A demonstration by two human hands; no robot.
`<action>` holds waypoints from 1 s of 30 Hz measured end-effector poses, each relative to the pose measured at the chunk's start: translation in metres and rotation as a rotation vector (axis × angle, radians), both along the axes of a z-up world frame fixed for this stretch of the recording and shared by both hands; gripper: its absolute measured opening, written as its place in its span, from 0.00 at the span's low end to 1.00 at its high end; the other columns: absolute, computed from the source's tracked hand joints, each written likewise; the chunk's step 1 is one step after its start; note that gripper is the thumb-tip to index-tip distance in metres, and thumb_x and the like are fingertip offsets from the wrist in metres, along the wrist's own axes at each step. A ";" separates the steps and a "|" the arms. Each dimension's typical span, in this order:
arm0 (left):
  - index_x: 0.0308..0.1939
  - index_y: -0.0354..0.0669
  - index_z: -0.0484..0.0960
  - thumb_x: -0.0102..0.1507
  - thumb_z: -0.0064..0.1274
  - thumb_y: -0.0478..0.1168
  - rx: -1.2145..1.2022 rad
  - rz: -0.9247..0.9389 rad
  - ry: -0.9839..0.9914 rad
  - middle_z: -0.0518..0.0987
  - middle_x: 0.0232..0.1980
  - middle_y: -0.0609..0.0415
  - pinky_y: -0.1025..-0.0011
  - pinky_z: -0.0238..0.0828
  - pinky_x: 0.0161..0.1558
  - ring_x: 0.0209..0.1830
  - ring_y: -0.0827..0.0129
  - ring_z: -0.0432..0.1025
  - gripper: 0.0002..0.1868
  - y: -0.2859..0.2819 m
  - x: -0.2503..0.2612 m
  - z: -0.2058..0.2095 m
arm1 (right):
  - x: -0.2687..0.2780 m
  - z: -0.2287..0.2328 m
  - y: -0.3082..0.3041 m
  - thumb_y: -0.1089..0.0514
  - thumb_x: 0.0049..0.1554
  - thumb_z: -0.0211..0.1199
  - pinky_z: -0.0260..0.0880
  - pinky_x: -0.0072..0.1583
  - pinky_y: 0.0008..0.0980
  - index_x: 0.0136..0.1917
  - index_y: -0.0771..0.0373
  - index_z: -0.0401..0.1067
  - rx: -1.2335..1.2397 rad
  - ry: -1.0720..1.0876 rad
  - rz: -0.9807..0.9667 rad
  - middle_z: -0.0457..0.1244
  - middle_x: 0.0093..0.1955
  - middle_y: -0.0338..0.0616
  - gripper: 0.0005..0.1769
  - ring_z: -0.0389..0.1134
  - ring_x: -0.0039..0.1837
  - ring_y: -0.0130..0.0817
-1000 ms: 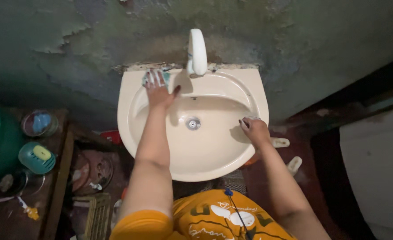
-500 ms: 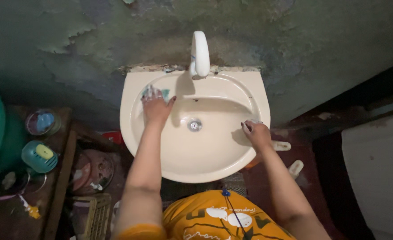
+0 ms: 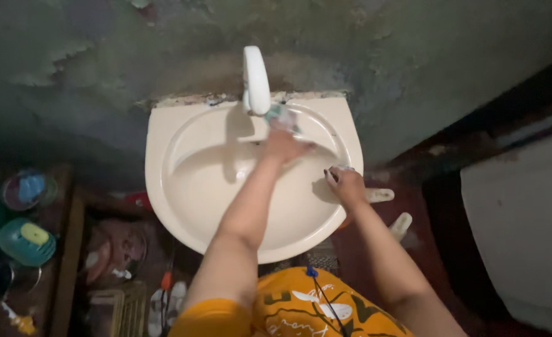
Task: The person scrubs the interior basin and faucet of a beige wall-mounted sink using a green cloth. They repeatedly wipe the surfaces and rinse the cloth under running water from the tap.
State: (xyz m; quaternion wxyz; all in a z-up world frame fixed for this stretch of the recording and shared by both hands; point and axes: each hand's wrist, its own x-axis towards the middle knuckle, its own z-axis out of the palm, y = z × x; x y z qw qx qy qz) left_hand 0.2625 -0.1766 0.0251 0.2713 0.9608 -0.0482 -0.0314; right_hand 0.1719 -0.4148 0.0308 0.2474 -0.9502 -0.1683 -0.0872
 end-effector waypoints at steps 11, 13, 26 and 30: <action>0.79 0.44 0.58 0.68 0.40 0.64 0.197 -0.161 -0.129 0.48 0.84 0.45 0.56 0.42 0.76 0.81 0.48 0.44 0.42 0.024 0.019 -0.021 | 0.001 -0.002 0.002 0.50 0.57 0.63 0.70 0.55 0.49 0.45 0.60 0.80 -0.075 -0.001 0.008 0.71 0.45 0.52 0.12 0.70 0.50 0.54; 0.82 0.50 0.53 0.64 0.41 0.64 0.141 -0.002 -0.001 0.46 0.83 0.46 0.53 0.40 0.70 0.79 0.37 0.37 0.46 0.060 0.005 0.004 | 0.002 0.002 0.003 0.51 0.57 0.63 0.69 0.55 0.49 0.45 0.60 0.80 -0.087 -0.085 0.026 0.71 0.46 0.52 0.12 0.70 0.50 0.55; 0.80 0.39 0.49 0.65 0.48 0.54 0.484 0.344 -0.051 0.46 0.84 0.47 0.60 0.38 0.78 0.84 0.58 0.41 0.45 0.209 -0.133 -0.005 | 0.002 0.004 0.004 0.47 0.59 0.61 0.71 0.53 0.49 0.48 0.58 0.81 -0.185 -0.016 -0.002 0.71 0.44 0.52 0.14 0.71 0.49 0.54; 0.80 0.40 0.50 0.65 0.46 0.41 0.682 0.421 -0.066 0.48 0.85 0.47 0.61 0.40 0.78 0.84 0.60 0.41 0.41 0.214 -0.144 -0.047 | 0.000 0.003 0.004 0.47 0.60 0.61 0.71 0.54 0.48 0.46 0.59 0.81 -0.158 -0.061 0.016 0.71 0.46 0.51 0.15 0.71 0.50 0.53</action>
